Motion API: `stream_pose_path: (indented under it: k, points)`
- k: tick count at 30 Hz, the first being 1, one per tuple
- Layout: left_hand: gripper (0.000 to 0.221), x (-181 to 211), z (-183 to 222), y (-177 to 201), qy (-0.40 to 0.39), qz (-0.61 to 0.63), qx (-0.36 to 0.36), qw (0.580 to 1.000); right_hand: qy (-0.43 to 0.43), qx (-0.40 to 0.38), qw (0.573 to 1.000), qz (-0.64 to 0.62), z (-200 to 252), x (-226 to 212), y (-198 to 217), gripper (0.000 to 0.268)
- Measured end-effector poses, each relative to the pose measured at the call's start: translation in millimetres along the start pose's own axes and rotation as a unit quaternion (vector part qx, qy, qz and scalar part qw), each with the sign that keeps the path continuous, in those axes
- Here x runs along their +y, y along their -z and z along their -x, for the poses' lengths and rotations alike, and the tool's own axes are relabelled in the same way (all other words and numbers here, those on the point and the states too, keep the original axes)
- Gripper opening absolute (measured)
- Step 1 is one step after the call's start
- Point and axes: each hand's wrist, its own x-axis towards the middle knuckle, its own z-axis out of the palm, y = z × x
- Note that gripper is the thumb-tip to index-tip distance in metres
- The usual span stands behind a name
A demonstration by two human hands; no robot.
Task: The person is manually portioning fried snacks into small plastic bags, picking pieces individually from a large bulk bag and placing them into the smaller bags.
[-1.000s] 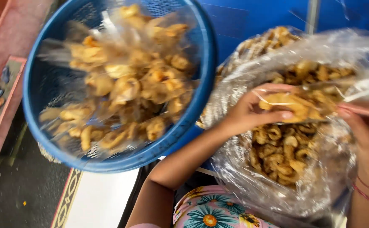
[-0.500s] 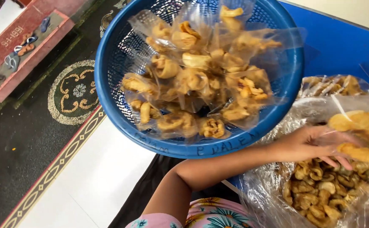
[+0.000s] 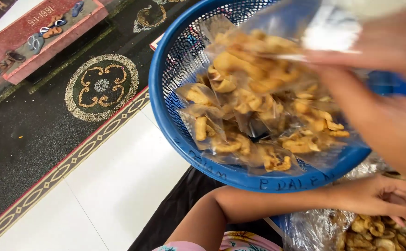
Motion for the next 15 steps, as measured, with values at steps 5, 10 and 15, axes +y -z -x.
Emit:
stream_pose_path:
  k: [5, 10, 15]
  points:
    - [0.016, -25, -3, 21, 0.009, -0.135, 0.006, 0.991, 0.110, -0.028, 0.994, 0.012, -110, -32, -60, 0.015]
    - [0.012, -21, 0, 11, -0.062, -0.226, 0.016, 0.972, 0.115, -0.123, 0.986, -0.005, -122, -27, -108, 0.008]
    - [0.017, -1, -1, -11, -0.065, -0.386, 0.038, 0.919, 0.068, -0.237, 0.968, -0.055, -118, -37, -101, 0.016]
